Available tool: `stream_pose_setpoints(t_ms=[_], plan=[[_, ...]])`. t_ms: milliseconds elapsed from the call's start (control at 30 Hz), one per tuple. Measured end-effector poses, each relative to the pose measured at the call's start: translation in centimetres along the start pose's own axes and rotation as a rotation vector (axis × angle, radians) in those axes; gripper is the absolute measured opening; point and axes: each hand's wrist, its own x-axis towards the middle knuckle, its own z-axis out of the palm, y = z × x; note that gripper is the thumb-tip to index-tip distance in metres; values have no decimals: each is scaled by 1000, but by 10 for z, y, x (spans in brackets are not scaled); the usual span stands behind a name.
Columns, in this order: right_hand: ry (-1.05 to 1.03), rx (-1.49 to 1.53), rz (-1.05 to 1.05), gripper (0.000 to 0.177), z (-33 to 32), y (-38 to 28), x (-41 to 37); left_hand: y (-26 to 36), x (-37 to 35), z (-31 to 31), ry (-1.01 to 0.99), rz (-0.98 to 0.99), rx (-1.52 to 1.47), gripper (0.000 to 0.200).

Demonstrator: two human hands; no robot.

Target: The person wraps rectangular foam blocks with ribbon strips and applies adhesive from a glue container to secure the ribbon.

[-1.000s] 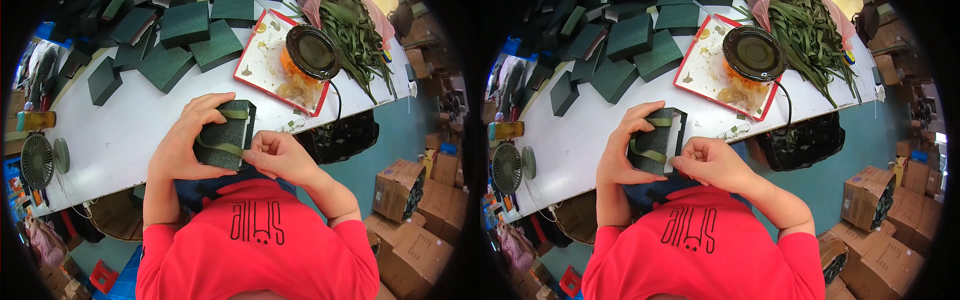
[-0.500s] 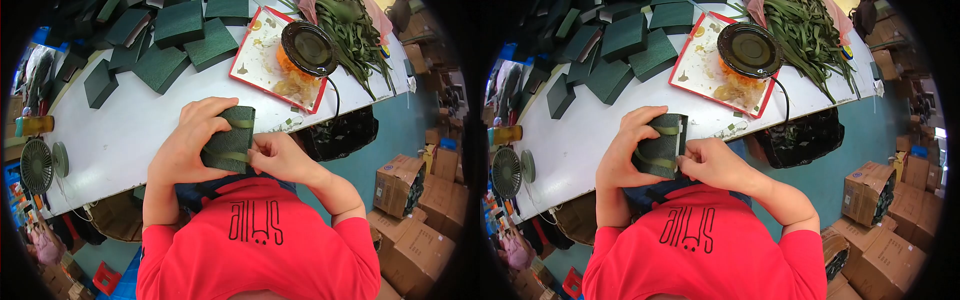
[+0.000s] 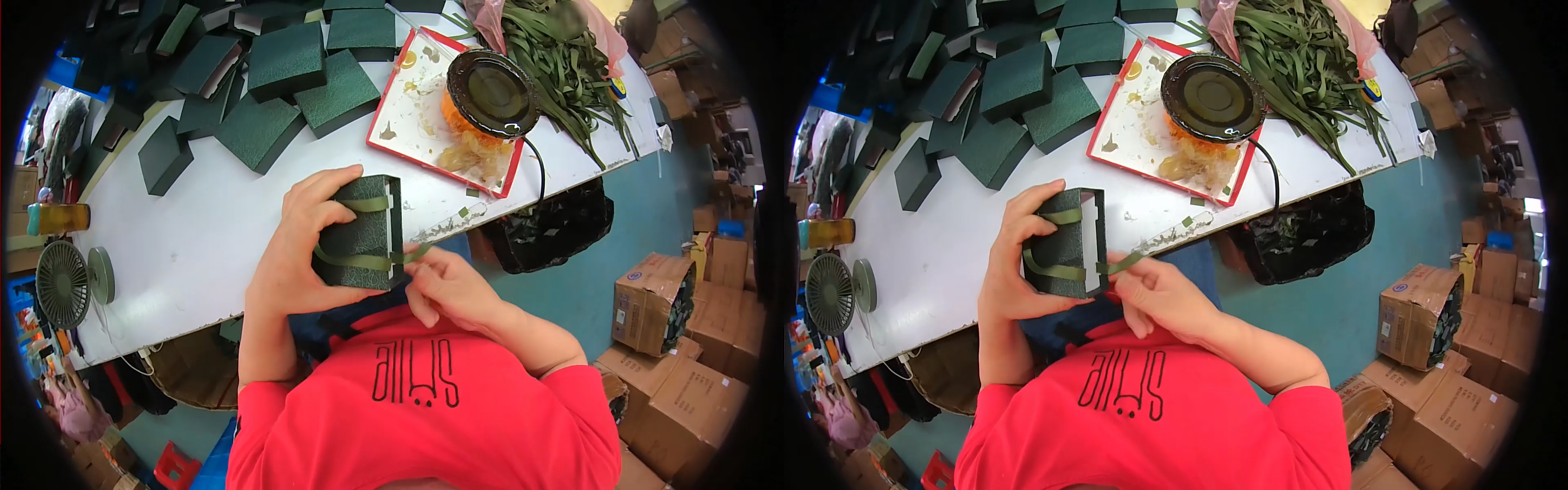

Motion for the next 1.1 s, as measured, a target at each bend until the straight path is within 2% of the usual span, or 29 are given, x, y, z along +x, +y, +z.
stream_pose_setpoints(t_ms=[33,133,167,300,400,533,633,733,833,967,1100], plan=[[86,163,-85,37,2,5,-1,1,-1,-1,-12,-13,13,76],[225,350,-207,37,-17,10,0,1,-6,-6,-10,-34,34,77],[252,454,-224,31,-23,8,-2,1,-9,-9,-1,-40,56,78],[331,542,-412,30,-44,3,-7,-5,-24,-16,41,-105,55,78],[406,564,-466,29,-50,-5,-9,-6,-33,-21,36,-158,77,79],[354,558,-550,25,-59,-6,-5,-7,-41,-24,52,-202,56,79],[394,577,-585,21,-59,-10,-3,-7,-41,-27,33,-202,74,80],[378,526,-609,18,-66,-17,1,-8,-38,-26,-9,-184,99,80],[504,237,-642,17,-71,-30,5,-4,-30,-17,-38,-174,77,78],[559,48,-632,19,-75,-47,14,-1,-18,-10,-98,-124,97,78],[586,-5,-596,22,-83,-59,23,8,-5,-3,-97,-98,65,72]])
